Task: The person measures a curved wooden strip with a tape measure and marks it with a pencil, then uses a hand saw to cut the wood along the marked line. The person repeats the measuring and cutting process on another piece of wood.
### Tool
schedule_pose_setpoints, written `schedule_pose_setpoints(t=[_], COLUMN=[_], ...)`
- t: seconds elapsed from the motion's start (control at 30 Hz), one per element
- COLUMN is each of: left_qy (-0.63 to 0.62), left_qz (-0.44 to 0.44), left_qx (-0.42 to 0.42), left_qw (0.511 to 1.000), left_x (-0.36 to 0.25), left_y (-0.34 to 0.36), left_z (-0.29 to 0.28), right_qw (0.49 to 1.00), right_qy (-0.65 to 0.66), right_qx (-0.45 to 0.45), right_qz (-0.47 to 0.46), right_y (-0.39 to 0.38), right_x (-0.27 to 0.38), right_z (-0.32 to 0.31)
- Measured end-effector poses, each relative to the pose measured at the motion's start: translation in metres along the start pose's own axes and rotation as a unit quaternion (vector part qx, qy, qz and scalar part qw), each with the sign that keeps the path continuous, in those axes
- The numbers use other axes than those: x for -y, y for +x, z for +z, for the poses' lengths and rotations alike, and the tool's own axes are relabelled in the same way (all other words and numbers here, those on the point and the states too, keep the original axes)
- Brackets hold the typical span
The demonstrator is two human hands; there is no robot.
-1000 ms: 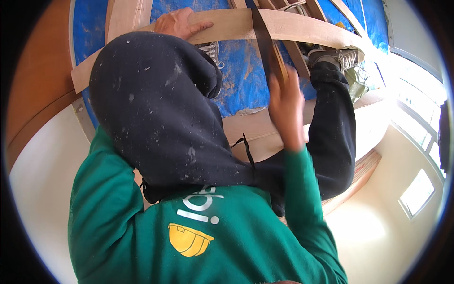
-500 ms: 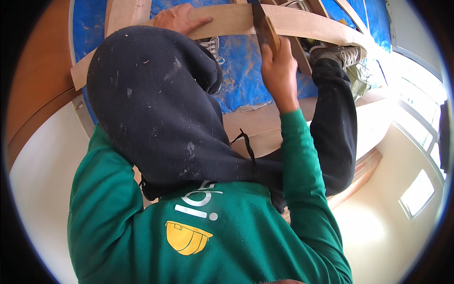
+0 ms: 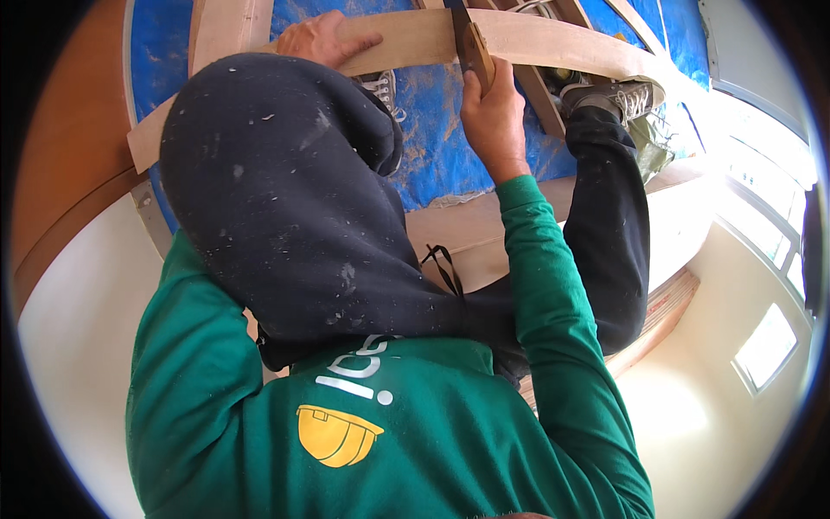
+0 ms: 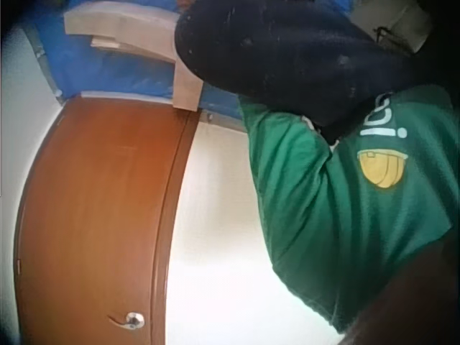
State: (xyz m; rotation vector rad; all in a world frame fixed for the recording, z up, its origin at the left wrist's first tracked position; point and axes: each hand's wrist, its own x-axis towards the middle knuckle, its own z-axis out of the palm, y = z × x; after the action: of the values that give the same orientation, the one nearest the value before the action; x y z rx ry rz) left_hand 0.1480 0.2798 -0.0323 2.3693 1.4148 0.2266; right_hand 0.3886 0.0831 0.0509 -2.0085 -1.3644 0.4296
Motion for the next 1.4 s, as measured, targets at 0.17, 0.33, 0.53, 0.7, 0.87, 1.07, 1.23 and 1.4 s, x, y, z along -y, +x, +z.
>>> schedule_pose_setpoints(t=[0.17, 0.33, 0.53, 0.7, 0.87, 1.07, 1.23, 1.4], left_qy=[-0.017, -0.01, -0.008, -0.095, -0.088, 0.018, -0.039, -0.03], left_qz=[0.007, 0.041, -0.035, -0.049, -0.046, 0.065, 0.044, 0.049], left_qx=[0.003, 0.016, 0.044, 0.158, 0.159, 0.045, 0.08, 0.079], left_qw=[1.0, 0.999, 0.998, 0.982, 0.982, 0.997, 0.995, 0.995], left_x=[0.001, 0.007, -0.011, -0.02, -0.035, -0.054, -0.07, -0.081], left_y=[-0.001, -0.001, 0.0, 0.007, 0.018, 0.028, 0.029, 0.026], left_z=[-0.005, -0.001, -0.018, -0.056, -0.068, -0.078, -0.074, -0.067], right_qw=[0.995, 0.962, 0.992, 0.998, 0.999, 0.999, 0.999, 0.999], right_qy=[0.012, -0.056, 0.008, -0.048, 0.01, -0.018, 0.0, 0.003], right_qx=[0.073, 0.117, 0.058, 0.0, 0.012, -0.015, -0.006, 0.005], right_qz=[0.071, 0.238, 0.113, 0.04, 0.051, 0.023, 0.044, 0.054], right_y=[-0.091, -0.162, -0.015, 0.008, -0.005, 0.003, -0.007, -0.034], right_x=[0.059, 0.147, 0.045, 0.01, 0.034, 0.035, 0.041, 0.048], right_z=[-0.097, -0.186, -0.037, -0.013, -0.031, -0.029, -0.026, -0.048])
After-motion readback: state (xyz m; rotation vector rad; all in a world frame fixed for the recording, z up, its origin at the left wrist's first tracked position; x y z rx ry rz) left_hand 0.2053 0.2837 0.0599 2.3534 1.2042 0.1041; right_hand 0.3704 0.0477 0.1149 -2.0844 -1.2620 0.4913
